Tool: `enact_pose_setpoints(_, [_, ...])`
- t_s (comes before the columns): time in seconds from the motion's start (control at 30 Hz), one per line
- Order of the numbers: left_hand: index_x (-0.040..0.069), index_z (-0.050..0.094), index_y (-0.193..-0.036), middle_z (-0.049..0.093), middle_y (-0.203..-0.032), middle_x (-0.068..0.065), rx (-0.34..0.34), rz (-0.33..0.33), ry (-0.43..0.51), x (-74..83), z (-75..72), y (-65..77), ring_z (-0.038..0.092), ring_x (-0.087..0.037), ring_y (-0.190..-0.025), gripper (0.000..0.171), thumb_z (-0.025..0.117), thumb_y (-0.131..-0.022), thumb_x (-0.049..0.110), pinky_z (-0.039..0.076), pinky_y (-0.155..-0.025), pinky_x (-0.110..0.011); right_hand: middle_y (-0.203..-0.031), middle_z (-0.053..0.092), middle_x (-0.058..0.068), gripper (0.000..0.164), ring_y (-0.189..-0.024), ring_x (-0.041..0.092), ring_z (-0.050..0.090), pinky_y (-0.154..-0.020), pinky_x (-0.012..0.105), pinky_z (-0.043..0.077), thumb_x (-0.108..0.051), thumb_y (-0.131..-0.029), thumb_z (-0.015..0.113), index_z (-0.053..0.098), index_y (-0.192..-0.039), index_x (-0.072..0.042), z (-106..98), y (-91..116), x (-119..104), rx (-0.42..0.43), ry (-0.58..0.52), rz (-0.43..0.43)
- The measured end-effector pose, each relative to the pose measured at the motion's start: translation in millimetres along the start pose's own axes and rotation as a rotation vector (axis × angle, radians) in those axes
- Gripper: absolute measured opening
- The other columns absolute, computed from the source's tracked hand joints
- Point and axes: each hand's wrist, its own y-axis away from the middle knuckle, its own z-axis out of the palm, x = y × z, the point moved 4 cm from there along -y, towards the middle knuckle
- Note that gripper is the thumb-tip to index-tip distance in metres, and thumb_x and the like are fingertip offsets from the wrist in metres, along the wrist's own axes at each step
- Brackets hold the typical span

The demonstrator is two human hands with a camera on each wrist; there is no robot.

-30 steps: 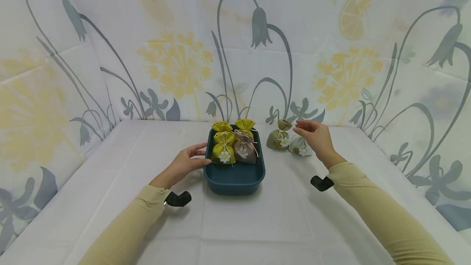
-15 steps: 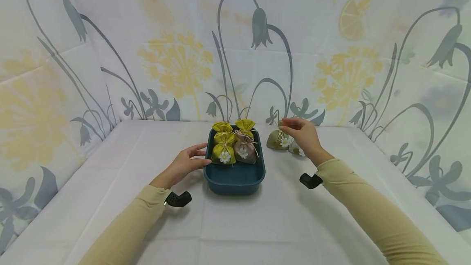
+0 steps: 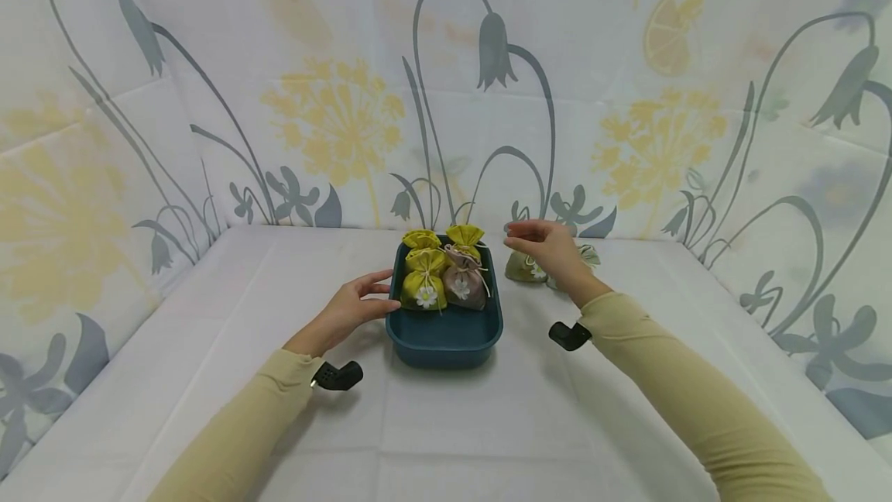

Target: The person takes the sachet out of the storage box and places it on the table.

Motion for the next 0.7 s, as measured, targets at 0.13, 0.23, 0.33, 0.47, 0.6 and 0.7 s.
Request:
enact_pose_setpoints(0.13, [0.008, 0.033, -0.145, 0.041, -0.134, -0.023, 0.001, -0.002, 0.001, 0.6, 0.0, 0.6, 0.05, -0.031, -0.114, 0.068, 0.067, -0.086, 0.009, 0.045, -0.093, -0.04, -0.114, 0.063, 0.012, 0.037, -0.103, 0.024, 0.059, -0.088, 0.037, 0.046, -0.023, -0.085, 0.07, 0.063, -0.117, -0.005, 7.9, -1.4, -4.7, -0.055, 0.035, -0.003])
enact_pose_setpoints(0.23, [0.008, 0.033, -0.145, 0.041, -0.133, -0.023, 0.003, -0.004, -0.003, 1.0, 0.1, 0.8, 0.051, -0.031, -0.114, 0.067, 0.067, -0.086, 0.009, 0.045, -0.093, -0.04, -0.114, 0.063, 0.011, 0.038, -0.105, 0.024, 0.057, -0.089, 0.039, 0.046, -0.024, -0.085, 0.07, 0.063, -0.117, -0.006, 14.0, -4.0, -5.7, -0.098, 0.046, 0.015])
enact_pose_setpoints(0.33, [0.008, 0.034, -0.145, 0.042, -0.133, -0.022, 0.006, -0.006, -0.008, 1.6, 0.4, 1.0, 0.051, -0.031, -0.113, 0.067, 0.066, -0.086, 0.008, 0.045, -0.093, -0.04, -0.114, 0.063, 0.01, 0.041, -0.107, 0.024, 0.056, -0.092, 0.04, 0.044, -0.025, -0.084, 0.071, 0.063, -0.119, -0.006, 19.4, -7.9, -5.4, -0.137, 0.042, 0.045])
enact_pose_setpoints(0.47, [0.008, 0.034, -0.144, 0.042, -0.133, -0.023, 0.01, -0.007, -0.013, 1.4, 0.1, 0.7, 0.051, -0.031, -0.113, 0.066, 0.066, -0.086, 0.008, 0.045, -0.093, -0.04, -0.115, 0.063, 0.01, 0.044, -0.109, 0.024, 0.055, -0.095, 0.041, 0.042, -0.024, -0.085, 0.07, 0.06, -0.123, -0.004, 26.3, -10.8, -8.8, -0.196, 0.066, 0.062])
enact_pose_setpoints(0.6, [0.007, 0.033, -0.145, 0.042, -0.133, -0.023, 0.012, -0.006, -0.014, -5.0, -2.1, -4.7, 0.051, -0.031, -0.113, 0.067, 0.067, -0.086, 0.009, 0.045, -0.092, -0.04, -0.115, 0.062, 0.013, 0.043, -0.109, 0.026, 0.055, -0.094, 0.041, 0.043, -0.019, -0.087, 0.068, 0.057, -0.124, -0.001, 34.2, -11.5, -14.1, -0.25, 0.079, 0.066])
enact_pose_setpoints(0.7, [0.01, 0.034, -0.145, 0.042, -0.133, -0.022, 0.017, -0.006, -0.007, -14.7, -4.7, -12.3, 0.051, -0.03, -0.113, 0.069, 0.068, -0.085, 0.011, 0.045, -0.092, -0.041, -0.114, 0.062, 0.014, 0.044, -0.107, 0.025, 0.057, -0.093, 0.04, 0.044, -0.018, -0.085, 0.069, 0.058, -0.124, 0.0, 39.5, -13.0, -14.2, -0.276, 0.09, 0.065])
